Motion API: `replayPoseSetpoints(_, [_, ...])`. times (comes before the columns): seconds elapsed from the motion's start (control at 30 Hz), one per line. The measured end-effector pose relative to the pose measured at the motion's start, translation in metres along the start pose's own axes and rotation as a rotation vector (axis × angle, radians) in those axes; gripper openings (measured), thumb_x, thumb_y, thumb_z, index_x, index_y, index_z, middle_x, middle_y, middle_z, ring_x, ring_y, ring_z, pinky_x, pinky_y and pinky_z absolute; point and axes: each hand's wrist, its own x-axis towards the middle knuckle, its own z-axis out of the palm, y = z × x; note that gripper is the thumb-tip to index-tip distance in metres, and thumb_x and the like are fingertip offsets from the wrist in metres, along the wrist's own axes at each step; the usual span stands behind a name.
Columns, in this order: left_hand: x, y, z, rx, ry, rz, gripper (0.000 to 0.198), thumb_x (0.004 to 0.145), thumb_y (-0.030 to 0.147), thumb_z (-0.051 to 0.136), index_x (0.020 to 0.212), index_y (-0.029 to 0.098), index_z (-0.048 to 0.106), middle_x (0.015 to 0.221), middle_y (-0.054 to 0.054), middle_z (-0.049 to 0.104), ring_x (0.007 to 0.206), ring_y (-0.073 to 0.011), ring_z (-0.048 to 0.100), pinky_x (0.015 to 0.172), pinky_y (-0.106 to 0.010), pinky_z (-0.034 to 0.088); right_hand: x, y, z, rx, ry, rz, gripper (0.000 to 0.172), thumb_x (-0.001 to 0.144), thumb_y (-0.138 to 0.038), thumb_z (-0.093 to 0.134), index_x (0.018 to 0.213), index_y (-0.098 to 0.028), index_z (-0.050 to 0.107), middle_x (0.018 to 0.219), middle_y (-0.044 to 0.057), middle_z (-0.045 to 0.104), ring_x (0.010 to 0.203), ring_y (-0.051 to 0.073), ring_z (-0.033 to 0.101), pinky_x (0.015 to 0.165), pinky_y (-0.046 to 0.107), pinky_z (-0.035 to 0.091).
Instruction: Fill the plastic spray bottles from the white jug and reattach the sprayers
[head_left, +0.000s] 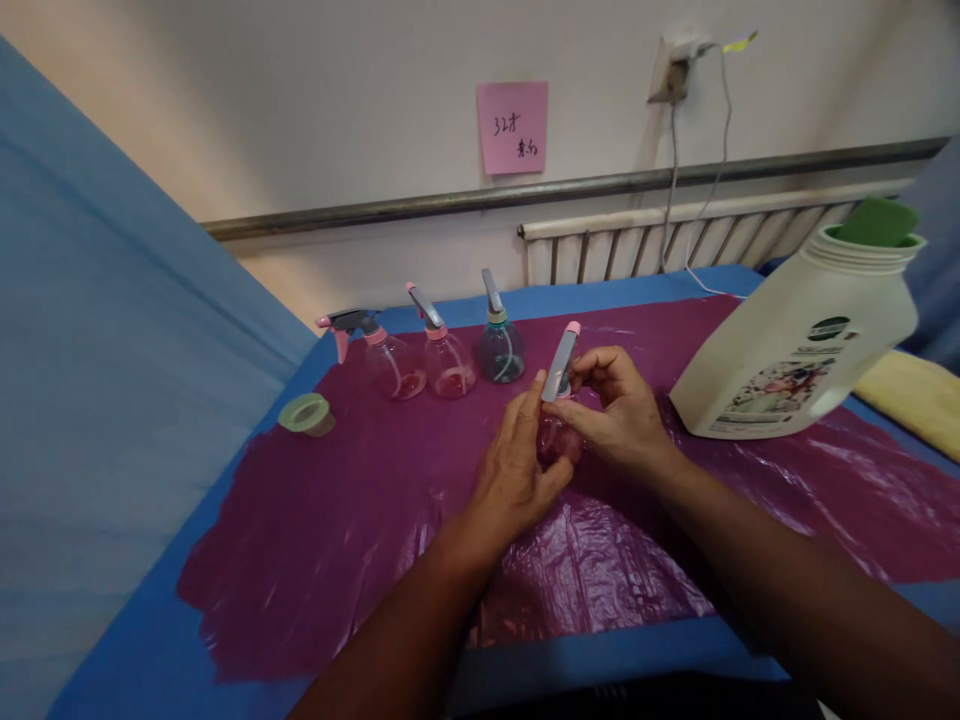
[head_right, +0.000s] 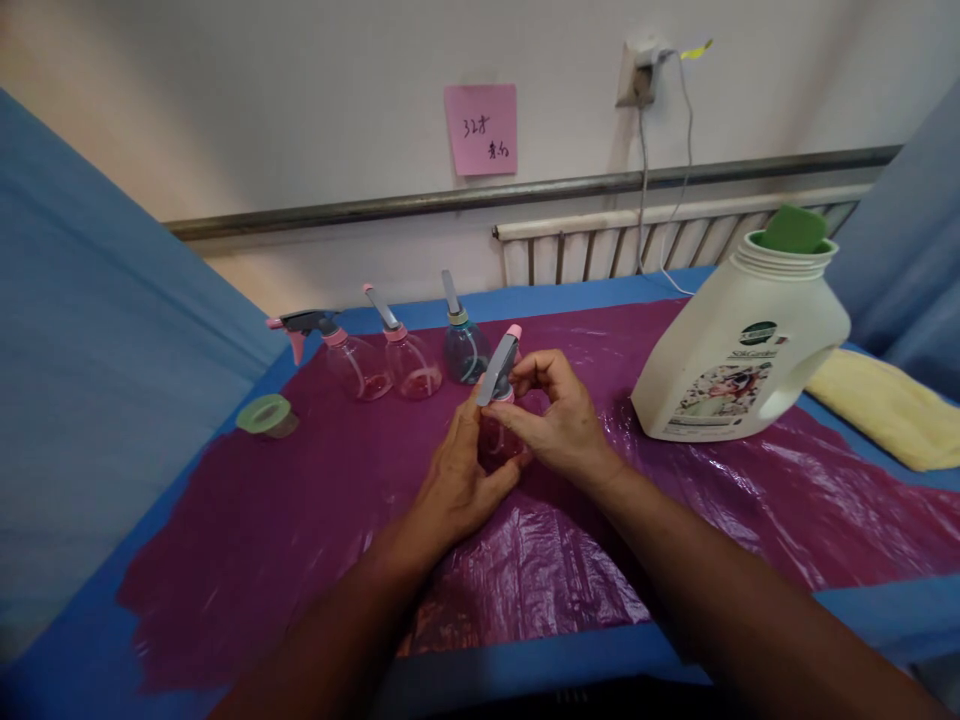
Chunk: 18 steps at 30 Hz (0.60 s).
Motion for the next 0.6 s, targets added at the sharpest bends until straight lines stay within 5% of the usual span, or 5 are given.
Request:
replayPoseSetpoints(0.13, [0.0, -0.002, -0.001, -0.013, -0.005, -0.01, 0.112, 0.094, 0.021, 0.083, 0.181, 0.041, 0.014, 0.165, -0.014, 0.055, 0.141, -0.0353, 0.065, 0.116, -0.056, 0.059, -0.003, 0.0, -0.005, -0.075, 0.0, -0.024, 0.043, 0.087, -0.038, 0.094, 0.115, -0.029, 0.063, 0.105, 0.001, 0.071, 0.093, 0.021, 0.068, 0.091, 0.04, 0.058])
replayPoseSetpoints(0.33, [0.0, -0.002, -0.002, -0.005, -0.001, 0.001, 0.118, 0.093, 0.023, 0.086, 0.182, 0.042, 0.011, 0.172, -0.014, 0.05, 0.153, -0.0381, 0.057, 0.124, -0.061, 0.052, -0.002, -0.003, -0.02, -0.155, 0.089, -0.067, 0.027, 0.112, -0.054, 0.062, 0.117, -0.028, 0.067, 0.106, 0.004, 0.075, 0.093, 0.022, 0.071, 0.089, 0.041, 0.057])
replayPoseSetpoints(0.6, [0.001, -0.005, -0.005, -0.019, -0.015, 0.013, 0.125, 0.09, 0.034, 0.094, 0.181, 0.045, 0.008, 0.176, -0.015, 0.045, 0.159, -0.0401, 0.052, 0.127, -0.066, 0.05, 0.001, 0.006, -0.021, -0.213, 0.078, -0.04, 0.038, 0.113, -0.063, 0.056, 0.111, -0.028, 0.069, 0.103, 0.004, 0.079, 0.091, 0.023, 0.072, 0.086, 0.041, 0.057])
